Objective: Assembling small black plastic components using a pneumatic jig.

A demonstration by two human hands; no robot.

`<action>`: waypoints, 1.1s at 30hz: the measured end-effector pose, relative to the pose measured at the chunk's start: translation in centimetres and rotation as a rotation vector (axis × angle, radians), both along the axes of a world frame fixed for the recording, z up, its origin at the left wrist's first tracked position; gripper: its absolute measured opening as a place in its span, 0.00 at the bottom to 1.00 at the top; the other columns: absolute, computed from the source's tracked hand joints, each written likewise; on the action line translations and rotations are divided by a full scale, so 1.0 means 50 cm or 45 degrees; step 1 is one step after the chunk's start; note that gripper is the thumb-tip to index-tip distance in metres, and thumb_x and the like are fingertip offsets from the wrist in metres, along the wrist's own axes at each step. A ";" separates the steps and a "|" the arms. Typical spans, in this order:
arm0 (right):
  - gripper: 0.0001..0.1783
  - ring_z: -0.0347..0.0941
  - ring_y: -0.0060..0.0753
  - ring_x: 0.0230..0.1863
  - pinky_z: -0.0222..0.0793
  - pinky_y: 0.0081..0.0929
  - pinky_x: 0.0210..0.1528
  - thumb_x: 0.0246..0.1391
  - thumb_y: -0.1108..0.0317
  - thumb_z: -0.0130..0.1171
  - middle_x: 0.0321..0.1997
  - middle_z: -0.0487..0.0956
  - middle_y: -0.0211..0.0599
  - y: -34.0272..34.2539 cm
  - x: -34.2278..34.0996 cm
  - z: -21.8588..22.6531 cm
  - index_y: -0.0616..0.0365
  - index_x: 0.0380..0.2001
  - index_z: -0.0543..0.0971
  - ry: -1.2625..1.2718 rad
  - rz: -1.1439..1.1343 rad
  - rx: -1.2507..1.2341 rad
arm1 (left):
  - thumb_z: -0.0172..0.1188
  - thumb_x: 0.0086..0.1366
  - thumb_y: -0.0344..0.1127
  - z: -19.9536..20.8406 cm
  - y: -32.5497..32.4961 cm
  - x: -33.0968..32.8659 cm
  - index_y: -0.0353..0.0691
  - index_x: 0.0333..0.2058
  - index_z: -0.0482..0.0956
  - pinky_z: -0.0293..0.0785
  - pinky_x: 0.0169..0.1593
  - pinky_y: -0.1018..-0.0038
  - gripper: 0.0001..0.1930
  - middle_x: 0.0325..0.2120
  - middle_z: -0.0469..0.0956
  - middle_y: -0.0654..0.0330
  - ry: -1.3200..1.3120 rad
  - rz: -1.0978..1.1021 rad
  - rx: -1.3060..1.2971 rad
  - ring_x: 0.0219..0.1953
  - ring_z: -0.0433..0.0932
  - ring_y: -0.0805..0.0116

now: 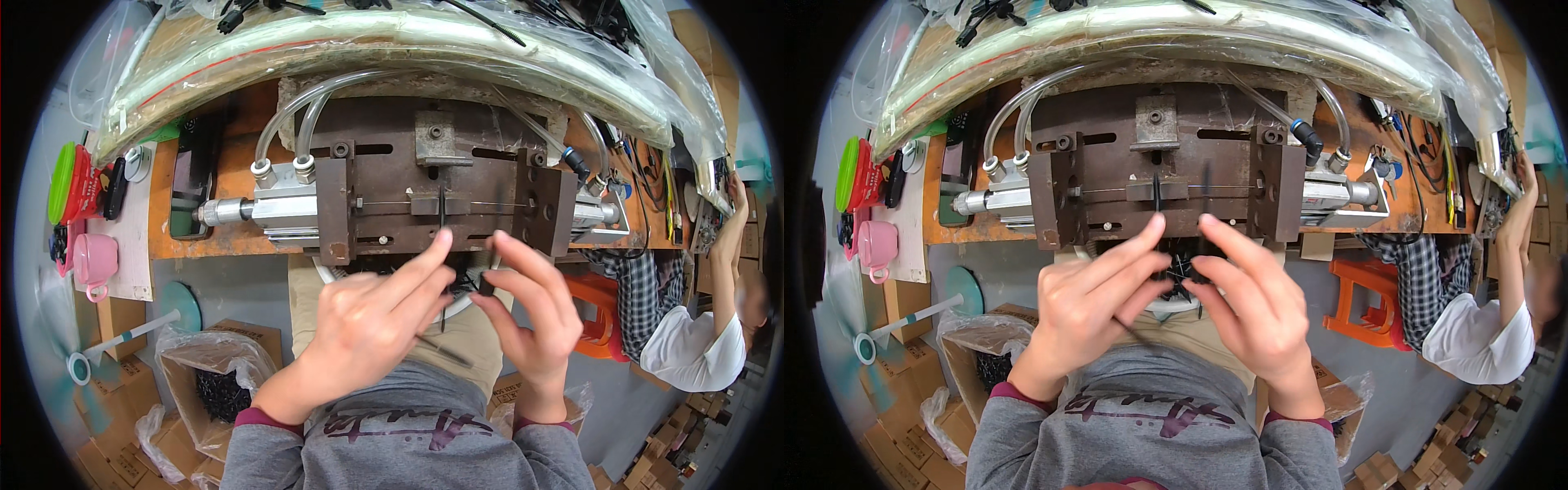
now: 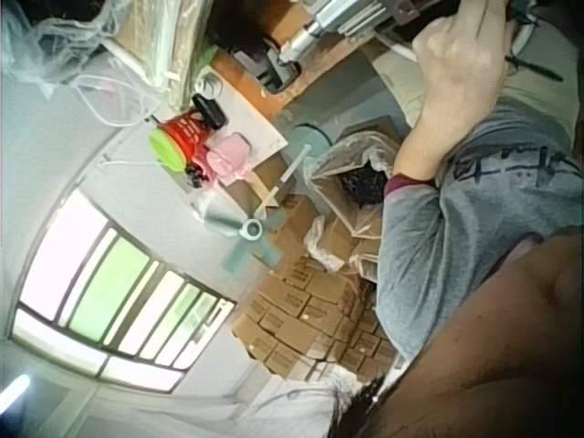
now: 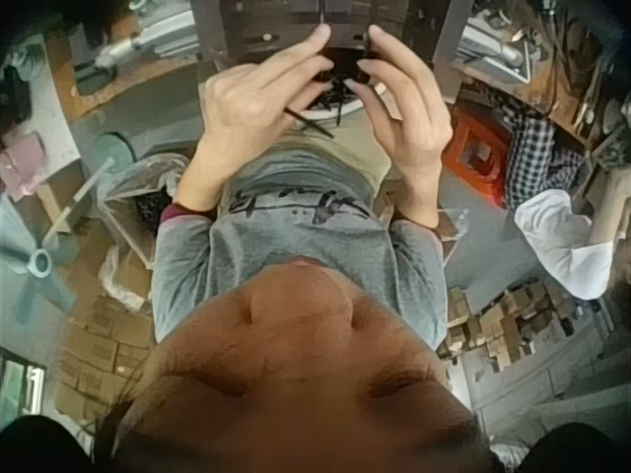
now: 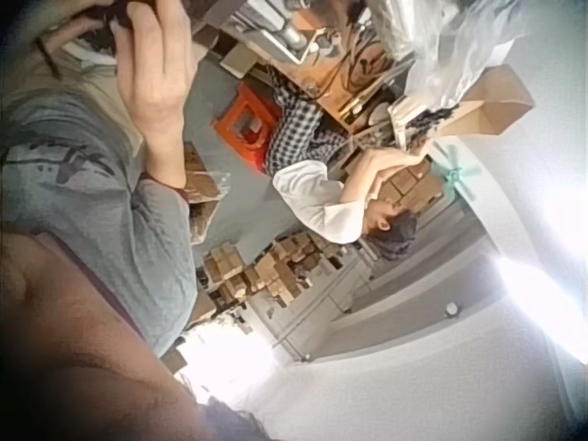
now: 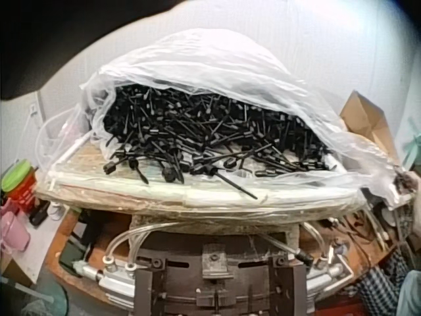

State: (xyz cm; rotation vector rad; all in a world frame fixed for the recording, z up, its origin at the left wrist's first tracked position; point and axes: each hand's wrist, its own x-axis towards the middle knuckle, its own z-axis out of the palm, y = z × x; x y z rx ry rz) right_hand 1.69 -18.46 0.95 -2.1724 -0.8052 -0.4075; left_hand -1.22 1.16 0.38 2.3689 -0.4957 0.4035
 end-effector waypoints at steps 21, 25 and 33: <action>0.08 0.73 0.17 0.20 0.67 0.16 0.23 0.49 0.77 0.63 0.35 0.82 0.41 0.063 0.020 0.041 0.66 0.35 0.79 0.590 0.147 0.271 | 0.36 0.76 0.38 0.030 0.037 -0.063 0.28 0.46 0.69 0.77 0.30 0.78 0.18 0.35 0.81 0.49 1.427 -0.305 -1.506 0.30 0.81 0.68; 0.06 0.73 0.13 0.23 0.67 0.13 0.23 0.56 0.77 0.61 0.28 0.81 0.32 0.071 0.014 0.047 0.68 0.36 0.80 1.330 0.302 0.795 | 0.40 0.75 0.35 0.029 0.027 -0.062 0.29 0.45 0.71 0.76 0.27 0.79 0.15 0.35 0.81 0.50 1.515 -0.368 -1.503 0.26 0.80 0.70; 0.06 0.72 0.15 0.18 0.63 0.12 0.18 0.58 0.75 0.59 0.26 0.80 0.35 0.061 0.018 0.025 0.66 0.37 0.81 1.197 0.083 1.000 | 0.68 0.52 0.21 0.026 0.026 -0.091 0.33 0.46 0.79 0.82 0.35 0.74 0.20 0.36 0.81 0.53 0.557 -0.063 -1.044 0.33 0.82 0.69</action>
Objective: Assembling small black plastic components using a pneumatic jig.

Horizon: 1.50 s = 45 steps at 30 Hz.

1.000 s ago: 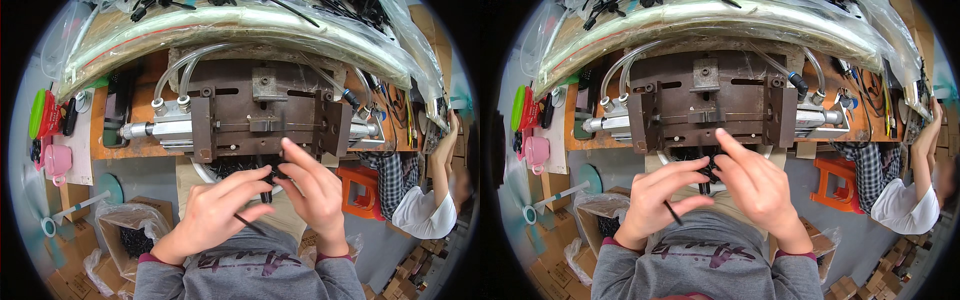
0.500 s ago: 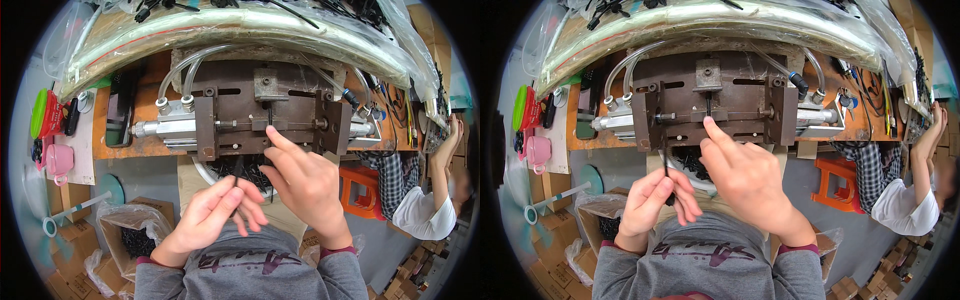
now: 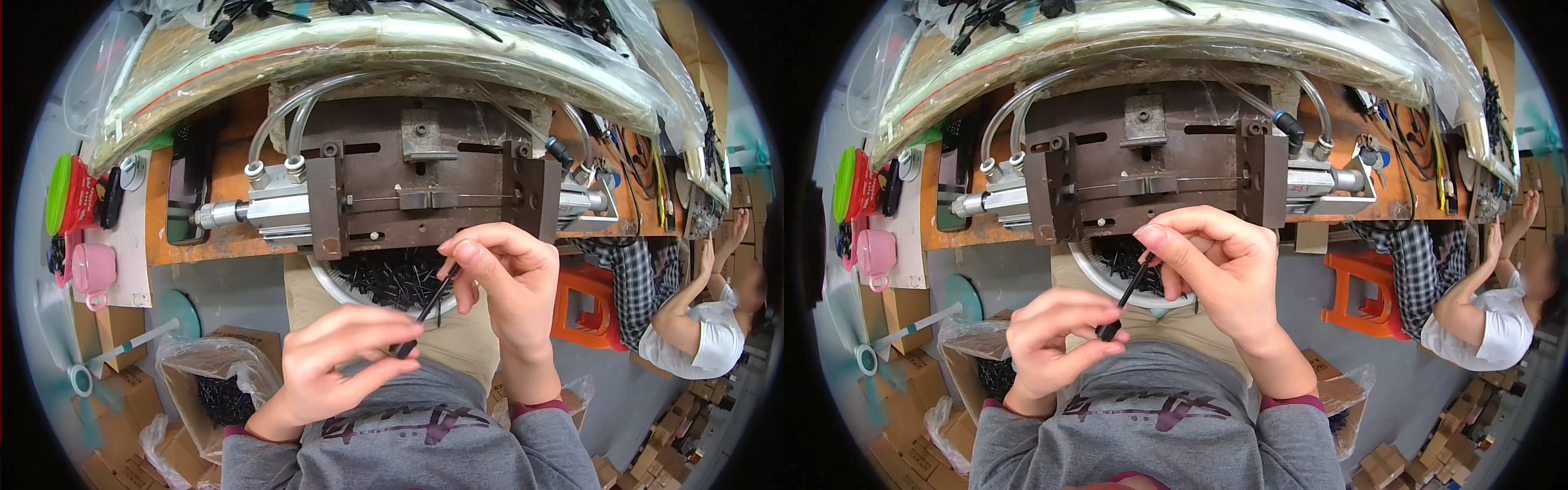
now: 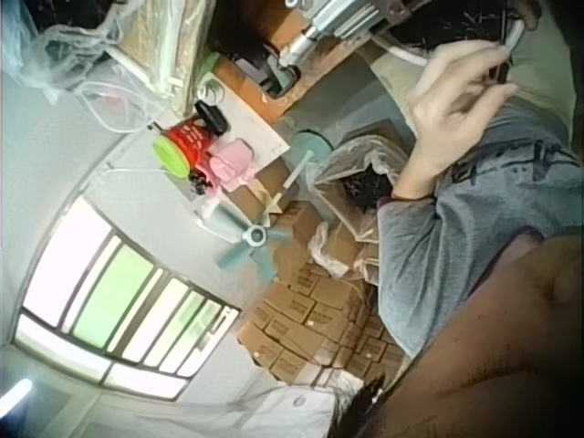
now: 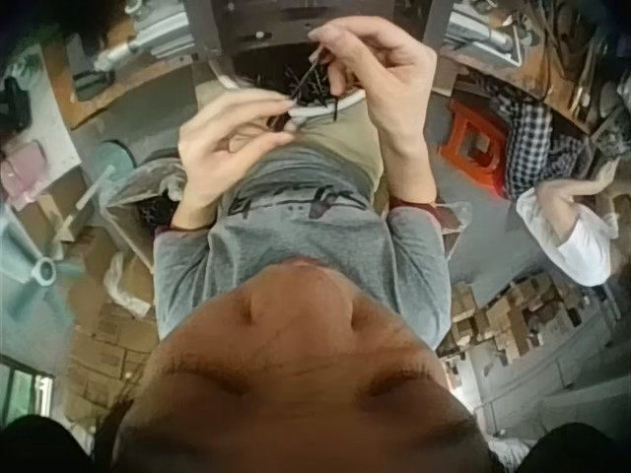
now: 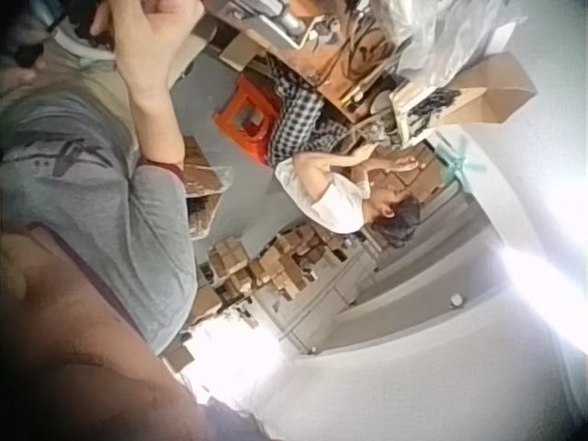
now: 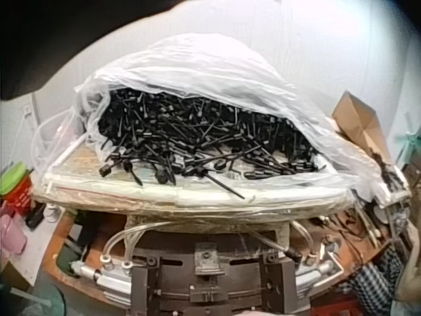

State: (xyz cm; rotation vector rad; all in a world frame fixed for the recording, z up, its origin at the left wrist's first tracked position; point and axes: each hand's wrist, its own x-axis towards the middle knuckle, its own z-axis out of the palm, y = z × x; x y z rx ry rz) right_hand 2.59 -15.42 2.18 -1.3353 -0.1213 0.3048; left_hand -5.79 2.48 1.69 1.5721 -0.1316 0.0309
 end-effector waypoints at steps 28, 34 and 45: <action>0.14 0.77 0.28 0.18 0.71 0.18 0.19 0.66 0.64 0.48 0.27 0.79 0.46 -0.005 -0.041 -0.010 0.67 0.35 0.73 0.045 0.009 0.273 | 0.74 0.42 0.28 -0.002 -0.006 0.010 0.33 0.33 0.83 0.82 0.33 0.74 0.16 0.43 0.81 0.51 -0.711 -0.125 0.566 0.33 0.82 0.64; 0.12 0.77 0.28 0.20 0.73 0.20 0.21 0.66 0.69 0.49 0.28 0.80 0.47 -0.003 -0.045 -0.013 0.69 0.38 0.74 -0.037 0.006 0.246 | 0.74 0.42 0.28 -0.006 -0.004 0.007 0.33 0.33 0.83 0.82 0.33 0.74 0.16 0.43 0.81 0.51 -0.735 -0.113 0.586 0.33 0.82 0.64; 0.09 0.78 0.29 0.21 0.74 0.20 0.22 0.65 0.73 0.48 0.30 0.80 0.46 -0.003 -0.055 -0.011 0.70 0.38 0.74 -0.037 0.057 0.265 | 0.74 0.40 0.28 -0.006 0.000 0.013 0.32 0.32 0.83 0.82 0.35 0.73 0.16 0.42 0.81 0.51 -0.692 -0.113 0.514 0.35 0.82 0.63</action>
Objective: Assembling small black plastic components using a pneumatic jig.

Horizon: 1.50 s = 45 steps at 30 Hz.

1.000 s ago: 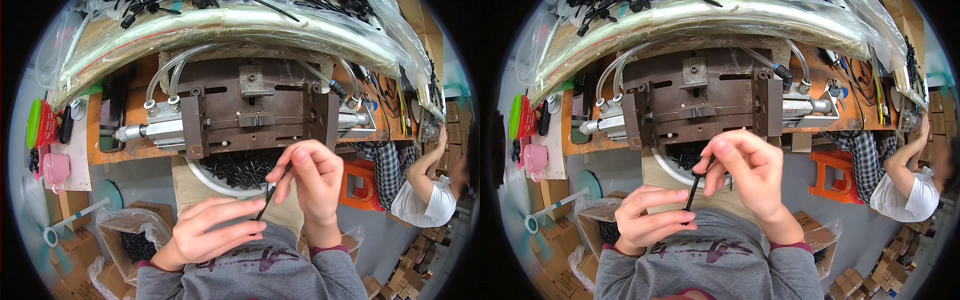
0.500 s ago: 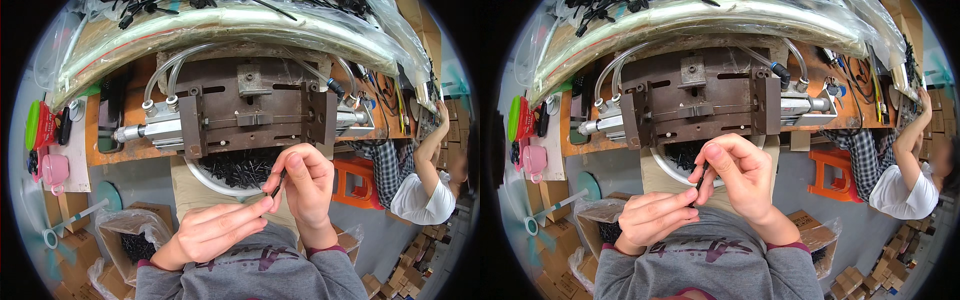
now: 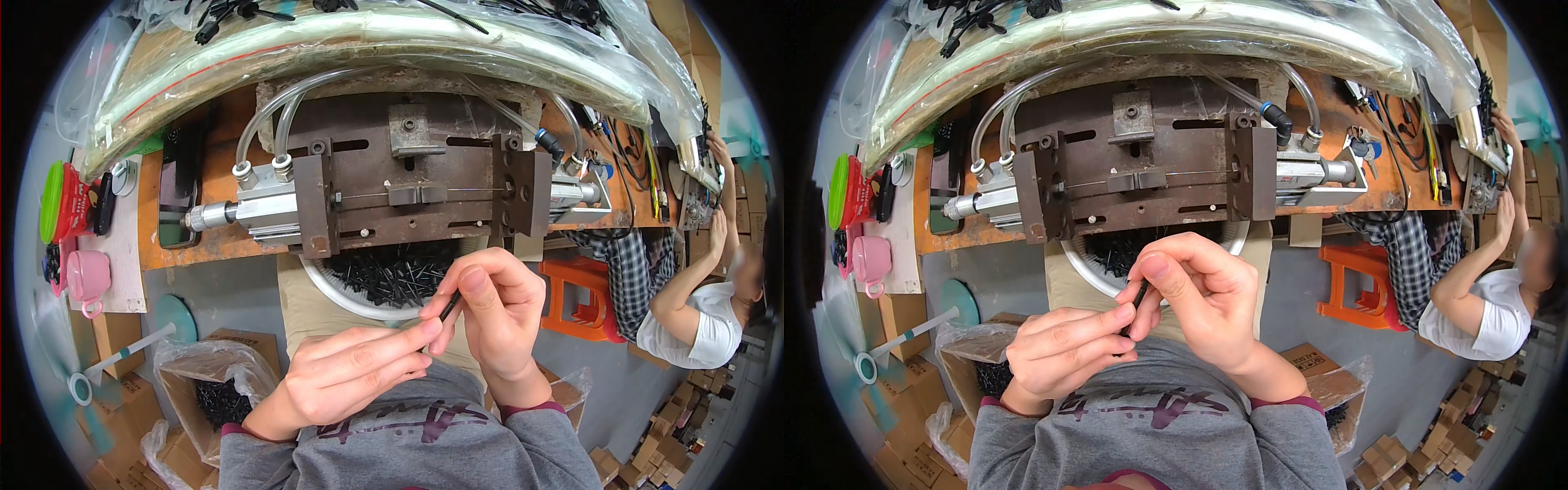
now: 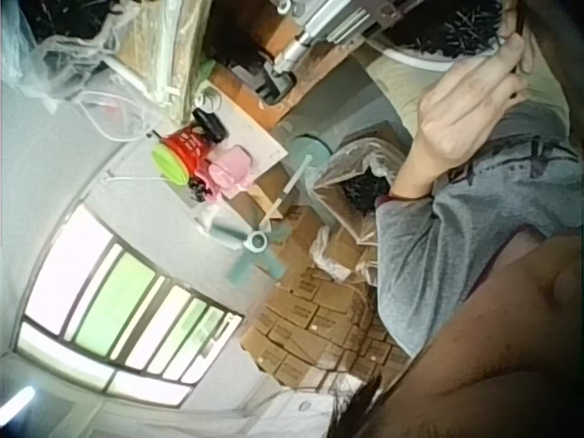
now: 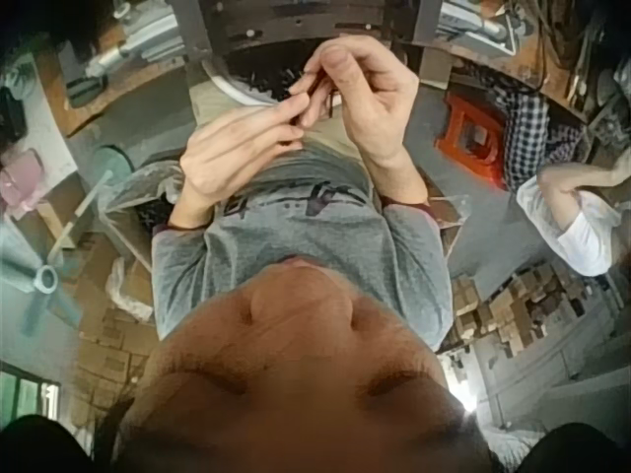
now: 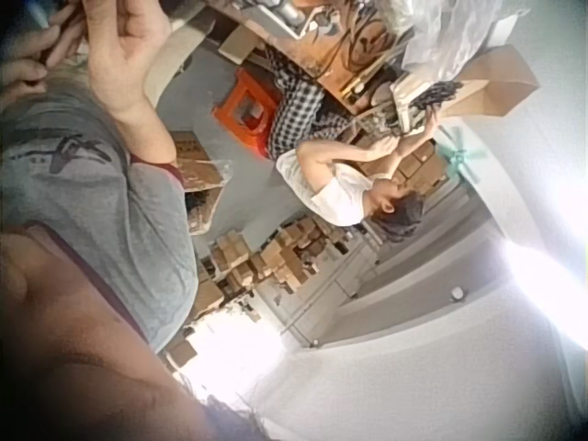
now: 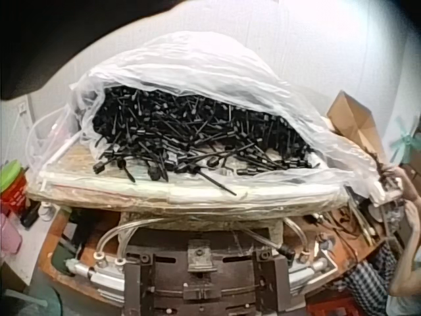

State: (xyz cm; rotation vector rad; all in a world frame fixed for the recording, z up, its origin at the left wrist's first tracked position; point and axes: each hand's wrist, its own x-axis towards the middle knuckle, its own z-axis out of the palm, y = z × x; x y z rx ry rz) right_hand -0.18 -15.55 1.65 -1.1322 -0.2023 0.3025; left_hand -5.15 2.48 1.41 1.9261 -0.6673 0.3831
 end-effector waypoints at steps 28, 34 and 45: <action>0.12 0.78 0.28 0.22 0.74 0.19 0.25 0.63 0.72 0.51 0.32 0.80 0.49 -0.012 0.027 -0.007 0.72 0.41 0.78 0.216 0.162 0.174 | 0.71 0.42 0.24 -0.013 0.011 0.000 0.29 0.34 0.83 0.82 0.38 0.73 0.16 0.46 0.79 0.47 0.131 -0.060 -0.163 0.34 0.82 0.63; 0.11 0.78 0.28 0.22 0.74 0.19 0.24 0.62 0.74 0.52 0.31 0.80 0.49 -0.015 0.026 -0.007 0.73 0.42 0.77 0.182 0.179 0.157 | 0.72 0.43 0.24 -0.020 0.013 -0.002 0.30 0.33 0.82 0.81 0.38 0.73 0.15 0.46 0.79 0.47 0.222 -0.123 -0.291 0.34 0.83 0.62; 0.05 0.79 0.30 0.23 0.76 0.22 0.26 0.61 0.80 0.52 0.28 0.79 0.46 -0.008 0.007 -0.008 0.73 0.36 0.75 0.050 0.026 0.115 | 0.73 0.42 0.25 -0.023 0.009 -0.002 0.30 0.32 0.82 0.81 0.36 0.73 0.15 0.45 0.79 0.46 0.229 -0.129 -0.301 0.34 0.82 0.62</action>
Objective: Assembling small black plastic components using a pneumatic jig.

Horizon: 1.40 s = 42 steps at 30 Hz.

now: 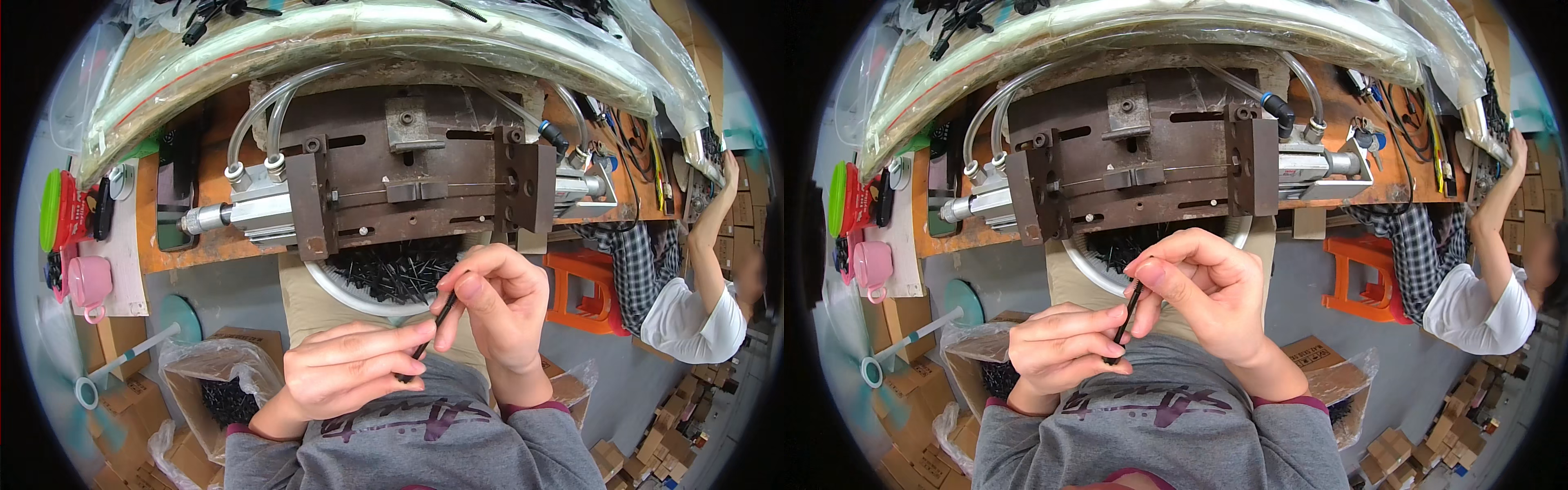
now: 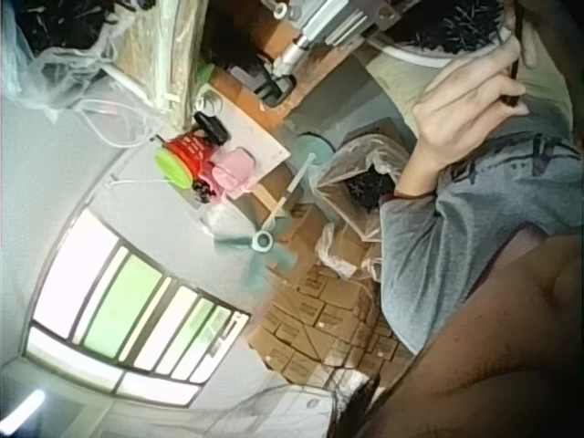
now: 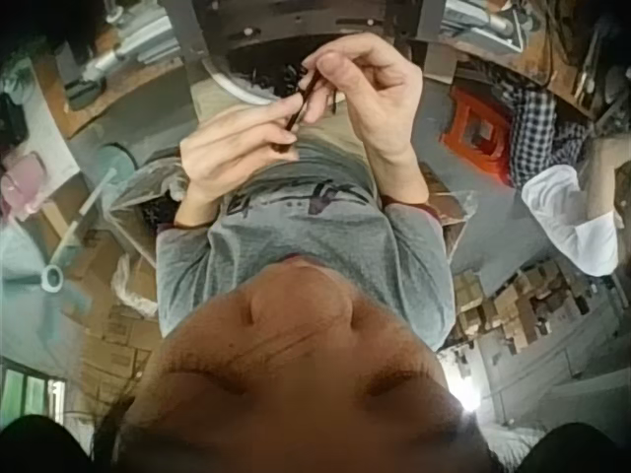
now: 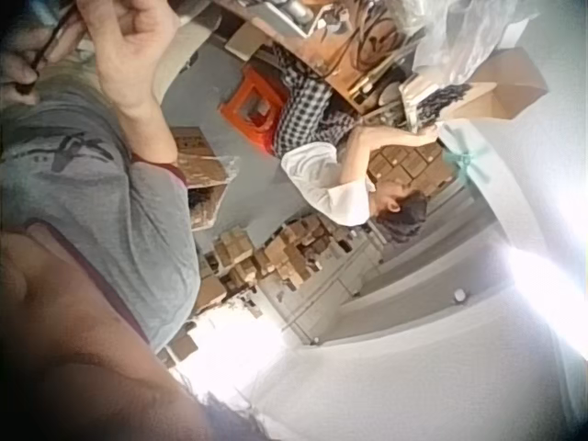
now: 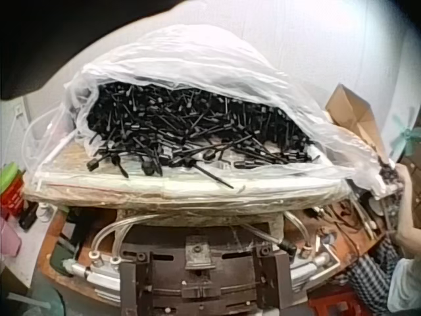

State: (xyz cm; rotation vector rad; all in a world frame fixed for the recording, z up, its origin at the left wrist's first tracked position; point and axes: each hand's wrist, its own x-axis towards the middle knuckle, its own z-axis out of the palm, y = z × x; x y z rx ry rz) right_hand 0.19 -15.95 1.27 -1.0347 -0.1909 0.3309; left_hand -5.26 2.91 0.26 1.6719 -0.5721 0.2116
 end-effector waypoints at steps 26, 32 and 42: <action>0.03 0.77 0.22 0.25 0.72 0.17 0.24 0.57 0.80 0.57 0.36 0.80 0.45 -0.008 -0.004 -0.026 0.69 0.35 0.77 0.116 0.199 0.016 | 0.72 0.42 0.26 0.007 0.001 0.007 0.30 0.33 0.82 0.81 0.37 0.73 0.16 0.46 0.79 0.47 -0.115 0.098 0.223 0.36 0.82 0.61; 0.11 0.73 0.17 0.25 0.69 0.13 0.25 0.57 0.79 0.57 0.36 0.80 0.40 -0.016 -0.003 -0.010 0.68 0.43 0.78 0.078 -0.089 -0.371 | 0.69 0.44 0.25 0.016 -0.022 0.039 0.28 0.32 0.80 0.80 0.38 0.72 0.14 0.48 0.77 0.46 -0.229 0.343 0.541 0.38 0.82 0.59; 0.10 0.74 0.21 0.22 0.65 0.14 0.24 0.48 0.82 0.60 0.26 0.81 0.41 -0.042 -0.016 0.016 0.70 0.37 0.81 -0.447 -0.360 -0.821 | 0.68 0.46 0.30 -0.016 -0.063 0.101 0.35 0.33 0.81 0.71 0.26 0.79 0.13 0.48 0.79 0.54 -0.370 0.593 0.991 0.21 0.77 0.74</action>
